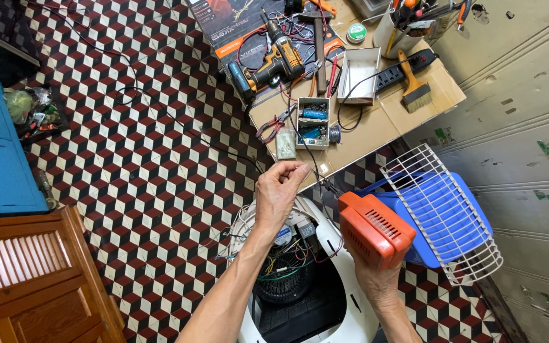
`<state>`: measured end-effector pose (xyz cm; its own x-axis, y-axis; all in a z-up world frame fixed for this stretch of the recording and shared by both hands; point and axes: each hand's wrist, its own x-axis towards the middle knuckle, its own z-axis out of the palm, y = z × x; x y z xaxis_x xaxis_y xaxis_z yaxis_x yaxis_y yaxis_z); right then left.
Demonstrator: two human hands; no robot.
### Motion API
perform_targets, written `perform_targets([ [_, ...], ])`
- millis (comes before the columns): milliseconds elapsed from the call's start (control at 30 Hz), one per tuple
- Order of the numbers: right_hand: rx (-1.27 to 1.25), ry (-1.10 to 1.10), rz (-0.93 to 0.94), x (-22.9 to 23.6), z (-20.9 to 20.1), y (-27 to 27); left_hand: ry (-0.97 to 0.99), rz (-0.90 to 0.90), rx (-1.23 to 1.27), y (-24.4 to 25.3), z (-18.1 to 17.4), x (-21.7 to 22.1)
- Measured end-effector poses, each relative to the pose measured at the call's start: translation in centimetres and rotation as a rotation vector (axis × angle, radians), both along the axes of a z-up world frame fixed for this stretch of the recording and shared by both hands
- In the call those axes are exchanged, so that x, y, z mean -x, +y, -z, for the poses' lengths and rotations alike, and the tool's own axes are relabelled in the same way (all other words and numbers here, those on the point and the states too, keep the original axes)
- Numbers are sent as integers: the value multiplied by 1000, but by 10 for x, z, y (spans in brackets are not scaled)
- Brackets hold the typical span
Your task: Repairing the electrical components and wiring of an air cooler appliance using soldering and diagnostic tools.
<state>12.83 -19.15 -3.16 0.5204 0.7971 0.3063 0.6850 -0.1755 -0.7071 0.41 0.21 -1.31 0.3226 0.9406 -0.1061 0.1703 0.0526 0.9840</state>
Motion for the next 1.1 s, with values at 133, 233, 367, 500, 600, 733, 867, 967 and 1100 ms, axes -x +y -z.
perform_targets([
  [133,-4,12,-2,-1,3,-2,-16,10,14,0,3,0],
  [233,5,-31,20,-3,10,-4,-8,6,12,-1,3,-1],
  [367,28,-36,32,-3,16,-6,-6,5,16,0,-1,1],
  [500,16,-12,36,-3,22,-9,0,19,10,0,1,2],
  [600,-42,-62,20,-1,16,-5,54,28,51,2,4,2],
  [733,22,-1,45,-7,18,-8,68,-31,13,18,11,7],
  [867,34,105,58,-16,11,-9,43,-94,119,35,16,28],
  [967,21,74,97,-25,10,-13,56,-97,139,46,34,41],
  [1100,94,538,221,-29,2,-14,166,-86,303,62,95,55],
])
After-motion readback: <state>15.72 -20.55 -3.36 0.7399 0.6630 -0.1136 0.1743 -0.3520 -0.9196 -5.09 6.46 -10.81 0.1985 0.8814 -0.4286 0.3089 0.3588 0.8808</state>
